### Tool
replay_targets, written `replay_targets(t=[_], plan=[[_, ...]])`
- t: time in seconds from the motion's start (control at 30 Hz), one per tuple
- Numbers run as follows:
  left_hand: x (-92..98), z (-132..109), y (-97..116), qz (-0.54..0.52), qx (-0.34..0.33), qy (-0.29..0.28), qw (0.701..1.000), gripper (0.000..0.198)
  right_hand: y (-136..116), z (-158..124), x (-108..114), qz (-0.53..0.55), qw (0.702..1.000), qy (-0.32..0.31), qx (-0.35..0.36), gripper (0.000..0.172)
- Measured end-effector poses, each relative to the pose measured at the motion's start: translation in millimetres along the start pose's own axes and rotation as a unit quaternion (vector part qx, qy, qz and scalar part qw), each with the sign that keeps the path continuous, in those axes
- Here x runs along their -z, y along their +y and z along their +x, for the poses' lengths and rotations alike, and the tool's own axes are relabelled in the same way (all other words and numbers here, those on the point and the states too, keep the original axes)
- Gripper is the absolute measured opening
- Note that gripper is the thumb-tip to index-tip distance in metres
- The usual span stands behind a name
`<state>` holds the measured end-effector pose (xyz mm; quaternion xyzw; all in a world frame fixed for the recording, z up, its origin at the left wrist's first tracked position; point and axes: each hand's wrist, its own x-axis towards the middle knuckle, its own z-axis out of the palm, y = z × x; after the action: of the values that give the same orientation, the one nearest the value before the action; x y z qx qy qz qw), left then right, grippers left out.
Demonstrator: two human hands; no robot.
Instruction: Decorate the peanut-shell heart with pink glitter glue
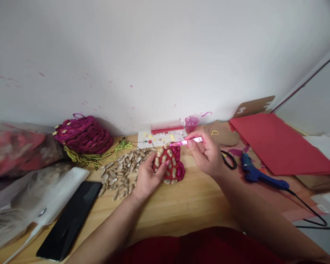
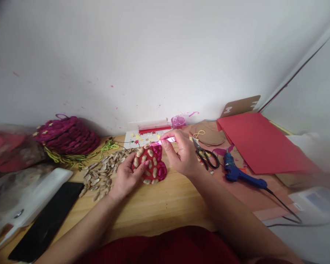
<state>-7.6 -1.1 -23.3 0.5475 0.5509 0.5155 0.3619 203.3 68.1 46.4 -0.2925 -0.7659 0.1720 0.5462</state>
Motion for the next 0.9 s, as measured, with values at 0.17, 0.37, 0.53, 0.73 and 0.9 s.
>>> replay_targets(t=[0.17, 0.37, 0.53, 0.73, 0.9], plan=[[0.6, 1, -2, 0.031, -0.023, 0.003, 0.999, 0.034, 2, 0, -1, 0.0, 1.0, 0.016, 0.008, 0.007], [-0.9, -2, -1, 0.04, -0.035, 0.024, 0.998, 0.033, 0, -3, -3, 0.011, 0.999, 0.034, 0.013, 0.01], [-2.2, -5, 0, 0.051, -0.052, 0.03, 0.997, 0.031, 2, -3, -6, 0.051, 0.998, 0.026, -0.013, 0.01], [-3.1, -7, 1, 0.046, -0.059, 0.032, 0.997, 0.029, 0, -2, -3, 0.038, 0.998, 0.039, 0.008, 0.01], [-2.3, -8, 5, 0.055, -0.068, 0.034, 0.996, 0.03, -14, -2, -2, -0.047, 0.994, 0.009, 0.097, 0.008]])
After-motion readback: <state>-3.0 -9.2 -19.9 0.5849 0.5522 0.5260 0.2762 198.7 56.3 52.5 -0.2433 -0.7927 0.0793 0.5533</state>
